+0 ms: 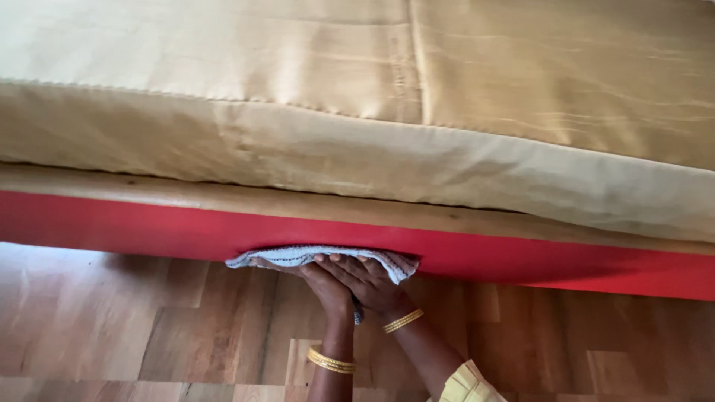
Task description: The person wipes the side of a bed frame using a cloth. They move along the length of the frame, cleaning the teal and red painted surfaces.
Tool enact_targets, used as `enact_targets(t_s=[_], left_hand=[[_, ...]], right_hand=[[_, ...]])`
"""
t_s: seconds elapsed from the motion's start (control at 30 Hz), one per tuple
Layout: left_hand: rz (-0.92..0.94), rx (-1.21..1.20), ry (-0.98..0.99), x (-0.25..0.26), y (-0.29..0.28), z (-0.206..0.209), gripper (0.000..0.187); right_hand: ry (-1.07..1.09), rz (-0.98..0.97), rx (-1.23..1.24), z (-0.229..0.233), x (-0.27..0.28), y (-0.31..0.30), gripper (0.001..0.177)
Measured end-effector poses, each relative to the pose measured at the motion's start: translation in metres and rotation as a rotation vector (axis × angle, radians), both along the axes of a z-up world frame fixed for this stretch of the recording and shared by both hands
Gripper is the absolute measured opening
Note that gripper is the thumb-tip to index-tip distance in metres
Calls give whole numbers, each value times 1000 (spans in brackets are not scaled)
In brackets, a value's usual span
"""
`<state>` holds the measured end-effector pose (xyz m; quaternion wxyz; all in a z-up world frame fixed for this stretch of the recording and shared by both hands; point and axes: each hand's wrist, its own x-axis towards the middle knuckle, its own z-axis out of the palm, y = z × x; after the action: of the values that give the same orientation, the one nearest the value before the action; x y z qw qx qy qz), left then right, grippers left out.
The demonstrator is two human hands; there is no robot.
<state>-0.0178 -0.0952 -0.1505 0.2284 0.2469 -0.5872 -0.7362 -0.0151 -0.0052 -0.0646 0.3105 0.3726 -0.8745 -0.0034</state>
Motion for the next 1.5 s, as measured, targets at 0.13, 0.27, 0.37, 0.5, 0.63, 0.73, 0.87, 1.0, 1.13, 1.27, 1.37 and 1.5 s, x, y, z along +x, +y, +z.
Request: enact_targets(t_s=[0.13, 0.27, 0.37, 0.5, 0.63, 0.73, 0.87, 1.0, 1.13, 1.27, 1.37, 1.5], left_hand=[[-46, 78, 12, 10, 34, 6, 58], [-198, 0, -153, 29, 81, 27, 52], [-223, -20, -61, 33, 119, 50, 54], [-208, -186, 51, 44, 137, 110, 73], [-219, -398, 124, 51, 122, 154, 96], [-149, -731, 285, 44, 90, 167, 99], [-64, -922, 284, 26, 40, 175, 111], [-108, -902, 209, 16, -1, 174, 132], [-77, -786, 81, 8, -28, 163, 147], [43, -623, 103, 3, -47, 153, 148], [41, -459, 141, 3, -53, 145, 142], [46, -306, 173, 1, -49, 119, 127]], right_hand=[[-140, -88, -110, -27, 19, 37, 42], [-95, -202, -131, -68, 27, 93, 46], [73, -330, 18, -81, 31, 139, 51], [260, -460, 46, -66, 29, 158, 62], [230, -569, -298, -34, 20, 144, 68], [231, -619, -416, -21, 12, 127, 70], [232, -631, -679, -16, 0, 86, 80], [310, -484, -446, 10, -1, 47, 66], [289, -415, -395, 28, 0, 14, 44], [311, -332, -293, 34, -2, -14, 35], [338, -292, -199, 35, -1, -27, 39], [293, -236, -97, 40, 4, -35, 39]])
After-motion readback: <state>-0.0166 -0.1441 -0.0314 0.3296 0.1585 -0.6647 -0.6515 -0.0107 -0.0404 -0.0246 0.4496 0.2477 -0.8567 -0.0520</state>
